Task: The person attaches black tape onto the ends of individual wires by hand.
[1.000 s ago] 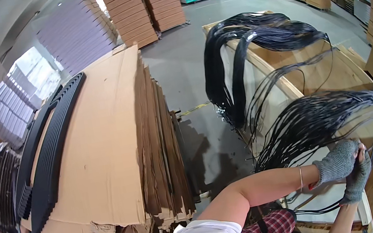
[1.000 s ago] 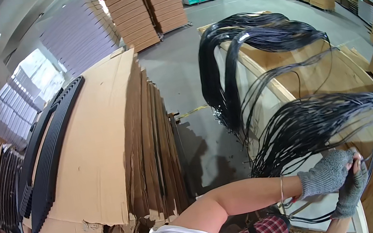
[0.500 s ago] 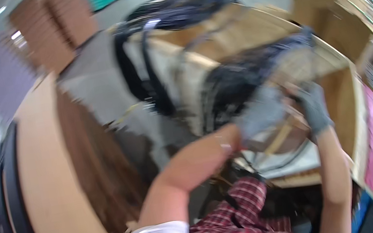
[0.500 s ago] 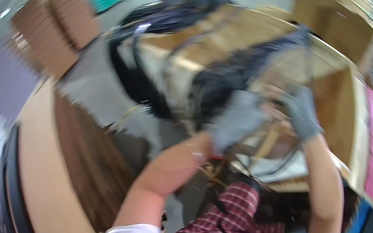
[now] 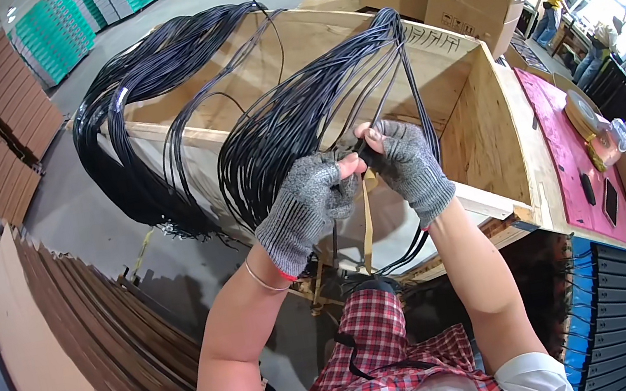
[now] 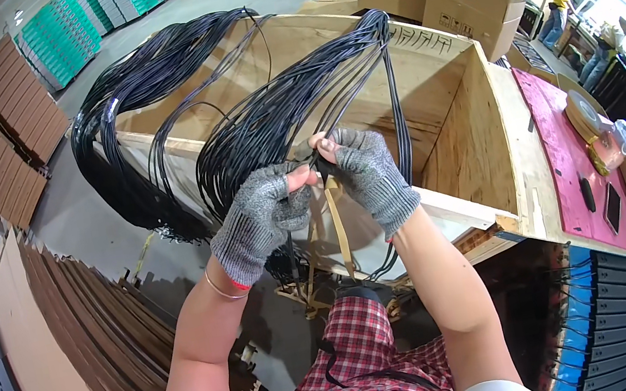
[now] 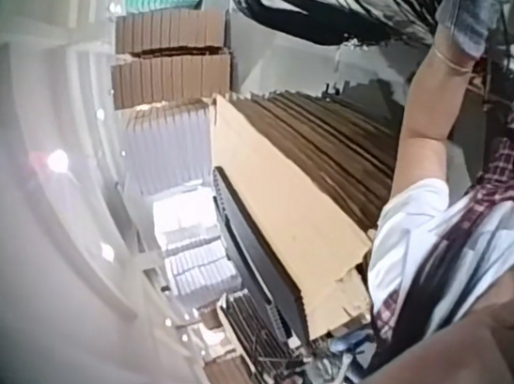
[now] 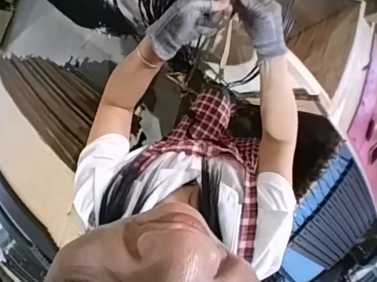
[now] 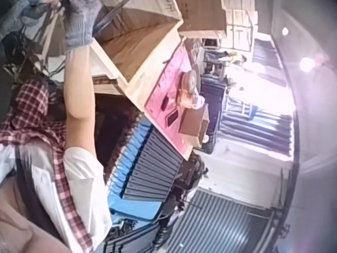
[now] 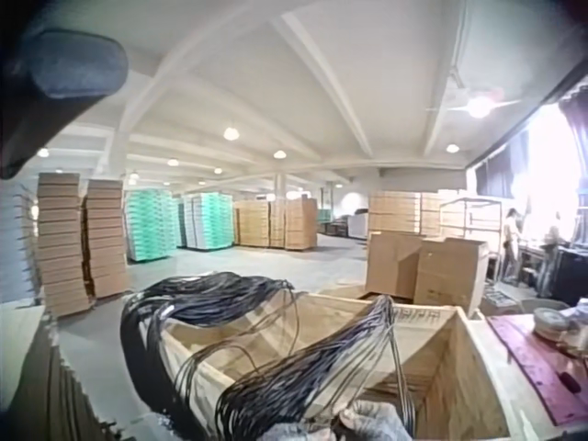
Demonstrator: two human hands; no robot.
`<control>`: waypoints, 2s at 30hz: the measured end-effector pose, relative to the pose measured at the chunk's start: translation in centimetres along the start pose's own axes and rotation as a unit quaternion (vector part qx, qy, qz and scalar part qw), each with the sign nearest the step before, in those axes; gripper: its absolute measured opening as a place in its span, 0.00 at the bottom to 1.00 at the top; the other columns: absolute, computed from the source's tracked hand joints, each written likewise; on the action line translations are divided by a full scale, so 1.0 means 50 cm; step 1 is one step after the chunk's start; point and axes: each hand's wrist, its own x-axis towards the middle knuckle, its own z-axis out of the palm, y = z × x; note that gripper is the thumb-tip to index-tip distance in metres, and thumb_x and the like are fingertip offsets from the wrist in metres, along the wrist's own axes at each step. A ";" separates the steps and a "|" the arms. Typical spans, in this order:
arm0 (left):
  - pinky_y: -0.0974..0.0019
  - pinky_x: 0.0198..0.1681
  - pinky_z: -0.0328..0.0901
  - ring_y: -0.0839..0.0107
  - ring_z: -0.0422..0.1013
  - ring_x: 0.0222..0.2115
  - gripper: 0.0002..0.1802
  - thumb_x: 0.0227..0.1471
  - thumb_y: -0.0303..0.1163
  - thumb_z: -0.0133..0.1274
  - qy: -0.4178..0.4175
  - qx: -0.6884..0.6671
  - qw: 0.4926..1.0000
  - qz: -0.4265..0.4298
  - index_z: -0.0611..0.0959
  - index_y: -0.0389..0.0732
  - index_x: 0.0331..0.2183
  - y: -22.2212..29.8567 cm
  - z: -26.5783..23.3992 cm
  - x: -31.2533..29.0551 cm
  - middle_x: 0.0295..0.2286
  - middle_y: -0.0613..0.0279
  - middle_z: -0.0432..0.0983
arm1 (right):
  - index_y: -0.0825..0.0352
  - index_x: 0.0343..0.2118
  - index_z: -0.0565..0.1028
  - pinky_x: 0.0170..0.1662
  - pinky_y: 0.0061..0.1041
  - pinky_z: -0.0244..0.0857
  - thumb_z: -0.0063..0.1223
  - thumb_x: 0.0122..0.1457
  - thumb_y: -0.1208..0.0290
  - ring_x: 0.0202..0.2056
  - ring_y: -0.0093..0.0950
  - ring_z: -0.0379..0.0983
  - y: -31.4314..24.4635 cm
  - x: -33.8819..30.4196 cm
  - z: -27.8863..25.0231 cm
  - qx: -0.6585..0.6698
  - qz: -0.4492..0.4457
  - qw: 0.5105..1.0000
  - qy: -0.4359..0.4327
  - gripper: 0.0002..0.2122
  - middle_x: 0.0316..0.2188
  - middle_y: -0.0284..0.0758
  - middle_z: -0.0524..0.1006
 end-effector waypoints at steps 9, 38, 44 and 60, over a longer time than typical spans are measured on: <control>0.66 0.23 0.63 0.71 0.68 0.17 0.07 0.47 0.29 0.50 0.161 0.532 0.732 0.395 0.75 0.33 0.26 -0.059 -0.024 0.058 0.16 0.52 0.71 | 0.71 0.21 0.70 0.31 0.18 0.66 0.56 0.48 0.76 0.26 0.20 0.71 -0.042 0.033 0.009 -0.436 0.047 0.893 0.103 0.06 0.21 0.34 0.75; 0.79 0.13 0.48 0.84 0.52 0.10 0.12 0.50 0.34 0.46 -0.073 -0.098 0.988 0.091 0.75 0.37 0.21 0.060 -0.065 0.039 0.12 0.73 0.60 | 0.70 0.19 0.71 0.34 0.29 0.64 0.49 0.53 0.66 0.27 0.33 0.68 -0.064 -0.010 -0.065 -0.692 -0.269 0.597 -0.305 0.12 0.18 0.38 0.70; 0.81 0.16 0.54 0.85 0.58 0.13 0.11 0.51 0.31 0.43 -0.043 0.213 0.965 0.147 0.75 0.34 0.34 0.059 -0.067 0.060 0.14 0.72 0.64 | 0.71 0.18 0.71 0.35 0.30 0.64 0.48 0.53 0.69 0.30 0.34 0.70 -0.208 -0.090 0.055 -0.362 -0.265 0.882 -0.142 0.11 0.22 0.40 0.73; 0.60 0.19 0.62 0.59 0.69 0.16 0.17 0.50 0.41 0.45 0.219 0.688 0.542 0.431 0.75 0.39 0.18 -0.016 -0.092 0.100 0.14 0.53 0.70 | 0.69 0.26 0.72 0.42 0.27 0.61 0.47 0.54 0.65 0.32 0.27 0.69 -0.292 -0.532 -0.165 -0.276 -0.132 0.909 0.283 0.10 0.27 0.38 0.73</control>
